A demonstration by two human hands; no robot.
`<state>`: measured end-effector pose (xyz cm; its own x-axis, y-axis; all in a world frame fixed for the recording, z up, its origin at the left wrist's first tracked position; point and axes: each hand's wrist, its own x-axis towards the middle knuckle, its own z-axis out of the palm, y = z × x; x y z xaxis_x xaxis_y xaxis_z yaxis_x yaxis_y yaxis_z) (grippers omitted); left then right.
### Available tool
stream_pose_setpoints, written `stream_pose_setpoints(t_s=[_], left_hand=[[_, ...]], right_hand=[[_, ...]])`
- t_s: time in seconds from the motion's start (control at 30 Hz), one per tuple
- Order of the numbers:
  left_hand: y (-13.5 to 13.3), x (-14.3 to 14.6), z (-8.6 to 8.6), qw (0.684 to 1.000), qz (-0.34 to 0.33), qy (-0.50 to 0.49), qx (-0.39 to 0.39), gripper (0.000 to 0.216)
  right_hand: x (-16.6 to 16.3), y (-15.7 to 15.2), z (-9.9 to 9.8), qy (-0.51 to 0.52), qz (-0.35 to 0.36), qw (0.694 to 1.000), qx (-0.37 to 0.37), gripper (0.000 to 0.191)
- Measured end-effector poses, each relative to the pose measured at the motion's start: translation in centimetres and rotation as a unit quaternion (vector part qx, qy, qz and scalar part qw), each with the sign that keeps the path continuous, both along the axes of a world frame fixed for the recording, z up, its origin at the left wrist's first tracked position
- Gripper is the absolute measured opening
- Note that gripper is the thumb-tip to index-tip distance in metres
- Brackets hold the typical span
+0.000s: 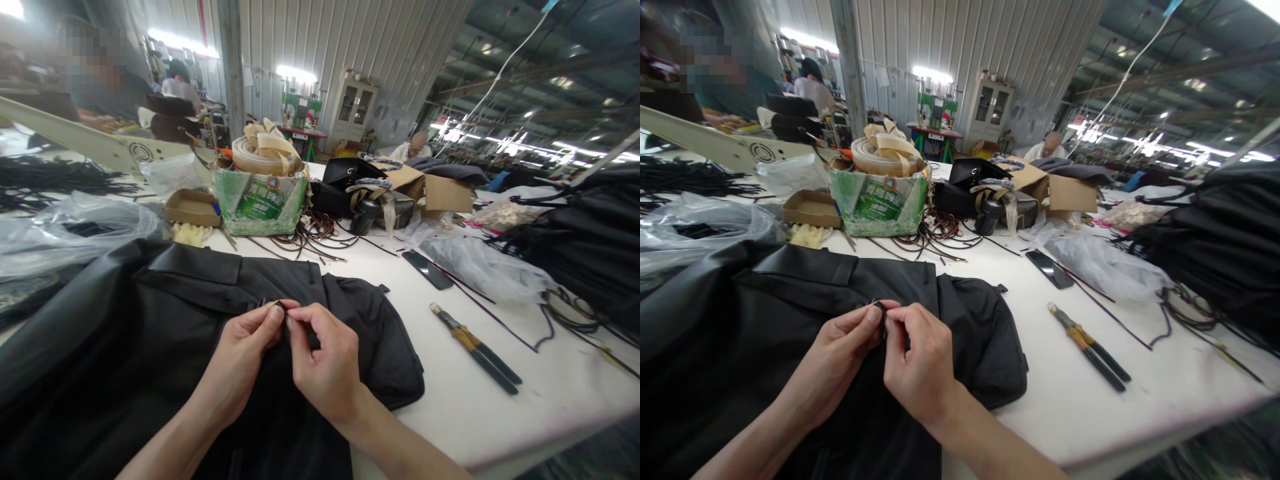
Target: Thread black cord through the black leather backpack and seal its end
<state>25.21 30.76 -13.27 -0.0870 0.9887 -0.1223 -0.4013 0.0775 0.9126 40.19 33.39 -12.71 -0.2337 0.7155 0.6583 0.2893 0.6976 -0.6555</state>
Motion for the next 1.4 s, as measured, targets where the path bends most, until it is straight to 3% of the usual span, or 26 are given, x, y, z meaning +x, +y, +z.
stream_pose_setpoints(t_s=[0.37,0.63,1.07,1.4], left_hand=[[-0.6,-1.2,-0.6,0.990,0.038,0.071,0.116,0.026],[-0.7,-1.1,0.9,0.970,0.021,0.148,0.191,0.021],[-0.7,-1.3,-0.3,0.939,0.045,0.275,0.201,0.031],[-0.6,-1.3,-0.1,0.941,0.036,0.271,0.202,0.035]], right_hand=[[0.8,0.3,1.2,0.058,0.088,0.988,-0.115,0.014],[1.0,0.1,1.4,0.035,0.099,0.980,-0.169,0.018],[0.5,-0.5,0.8,0.085,0.089,0.955,-0.269,0.023],[0.5,-0.3,0.6,0.158,0.120,0.902,-0.383,0.028]])
